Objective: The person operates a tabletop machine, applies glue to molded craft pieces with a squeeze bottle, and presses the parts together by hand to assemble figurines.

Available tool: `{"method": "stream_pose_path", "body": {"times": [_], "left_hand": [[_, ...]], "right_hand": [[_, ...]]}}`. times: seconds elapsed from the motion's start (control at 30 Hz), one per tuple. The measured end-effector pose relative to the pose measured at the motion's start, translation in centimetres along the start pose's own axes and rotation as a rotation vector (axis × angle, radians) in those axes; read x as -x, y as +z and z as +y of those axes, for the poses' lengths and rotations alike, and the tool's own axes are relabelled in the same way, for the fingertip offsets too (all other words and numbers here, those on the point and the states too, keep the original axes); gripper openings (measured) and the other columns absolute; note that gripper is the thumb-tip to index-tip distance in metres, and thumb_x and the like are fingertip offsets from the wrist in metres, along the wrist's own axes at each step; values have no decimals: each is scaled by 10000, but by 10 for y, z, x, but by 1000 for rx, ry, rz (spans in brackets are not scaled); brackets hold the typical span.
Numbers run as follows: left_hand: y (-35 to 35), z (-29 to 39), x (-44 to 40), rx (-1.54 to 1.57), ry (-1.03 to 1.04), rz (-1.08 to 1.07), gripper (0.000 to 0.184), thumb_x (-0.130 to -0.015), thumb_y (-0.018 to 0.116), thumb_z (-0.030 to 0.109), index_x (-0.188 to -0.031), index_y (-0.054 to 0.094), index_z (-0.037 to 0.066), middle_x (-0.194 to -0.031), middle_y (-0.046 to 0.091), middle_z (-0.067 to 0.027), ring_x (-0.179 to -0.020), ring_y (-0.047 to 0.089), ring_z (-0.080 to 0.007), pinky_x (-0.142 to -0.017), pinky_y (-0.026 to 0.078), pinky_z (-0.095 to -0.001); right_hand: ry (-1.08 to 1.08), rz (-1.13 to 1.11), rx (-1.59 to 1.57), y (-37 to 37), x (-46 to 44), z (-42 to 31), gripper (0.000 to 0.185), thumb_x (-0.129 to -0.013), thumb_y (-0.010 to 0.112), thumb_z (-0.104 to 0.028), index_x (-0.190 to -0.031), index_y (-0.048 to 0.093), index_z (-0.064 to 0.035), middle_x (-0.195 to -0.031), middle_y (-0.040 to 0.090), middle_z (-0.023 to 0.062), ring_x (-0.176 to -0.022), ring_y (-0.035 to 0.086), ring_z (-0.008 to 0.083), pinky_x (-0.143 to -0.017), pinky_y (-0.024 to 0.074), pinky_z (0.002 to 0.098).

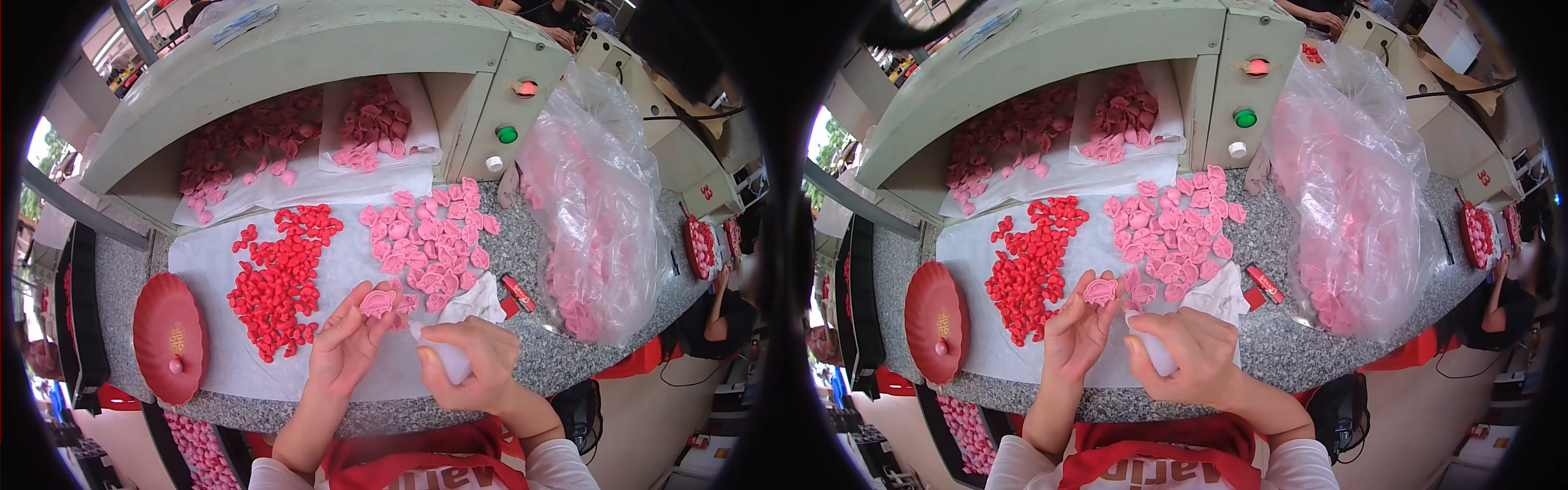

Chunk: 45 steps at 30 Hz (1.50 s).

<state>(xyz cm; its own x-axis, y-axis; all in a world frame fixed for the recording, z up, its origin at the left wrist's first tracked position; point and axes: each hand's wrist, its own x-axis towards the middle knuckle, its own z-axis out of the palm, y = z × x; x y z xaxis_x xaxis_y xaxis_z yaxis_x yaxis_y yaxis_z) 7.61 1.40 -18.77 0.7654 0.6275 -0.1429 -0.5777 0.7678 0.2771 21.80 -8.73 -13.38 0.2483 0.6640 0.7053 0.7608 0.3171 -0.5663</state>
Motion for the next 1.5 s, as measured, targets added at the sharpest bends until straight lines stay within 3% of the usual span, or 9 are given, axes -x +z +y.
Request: {"method": "stream_pose_path", "body": {"times": [0.4, 0.5, 0.7, 1.5], "left_hand": [[2, 0, 0, 12, -15, 33, 316, -878, 505, 106, -1183, 490, 21, -1264, 434, -205, -1197, 412, -320, -981, 400, -370], [1, 0, 1, 15, -31, 64, 305, -873, 514, 101, -1171, 500, 37, -1248, 427, -176, -1235, 354, -348, -940, 460, -357], [2, -2, 1, -3, -33, 52, 286, -862, 527, 83, -1144, 526, 36, -1232, 443, -175, -1240, 347, -348, -913, 482, -343], [4, -1, -1, 30, -43, 119, 280, -861, 540, 106, -1134, 525, 49, -1205, 456, -178, -1216, 377, -348, -898, 495, -341]], "right_hand": [[-5, -33, -17, -3, -3, -5, 213, -617, 668, -49, -818, 601, -25, -666, 607, 55, -424, 487, 161, -387, 378, 253], [-22, -35, -20, -1, -1, -4, 217, -620, 669, -51, -823, 599, -24, -669, 608, 55, -427, 490, 161, -387, 377, 251], [-34, -32, -40, 3, 1, -5, 218, -623, 669, -49, -827, 596, -23, -660, 602, 52, -431, 496, 166, -391, 379, 252], [-37, -36, -44, 1, -1, -5, 230, -620, 671, -49, -833, 592, -15, -661, 599, 50, -417, 488, 161, -378, 375, 253]]}}
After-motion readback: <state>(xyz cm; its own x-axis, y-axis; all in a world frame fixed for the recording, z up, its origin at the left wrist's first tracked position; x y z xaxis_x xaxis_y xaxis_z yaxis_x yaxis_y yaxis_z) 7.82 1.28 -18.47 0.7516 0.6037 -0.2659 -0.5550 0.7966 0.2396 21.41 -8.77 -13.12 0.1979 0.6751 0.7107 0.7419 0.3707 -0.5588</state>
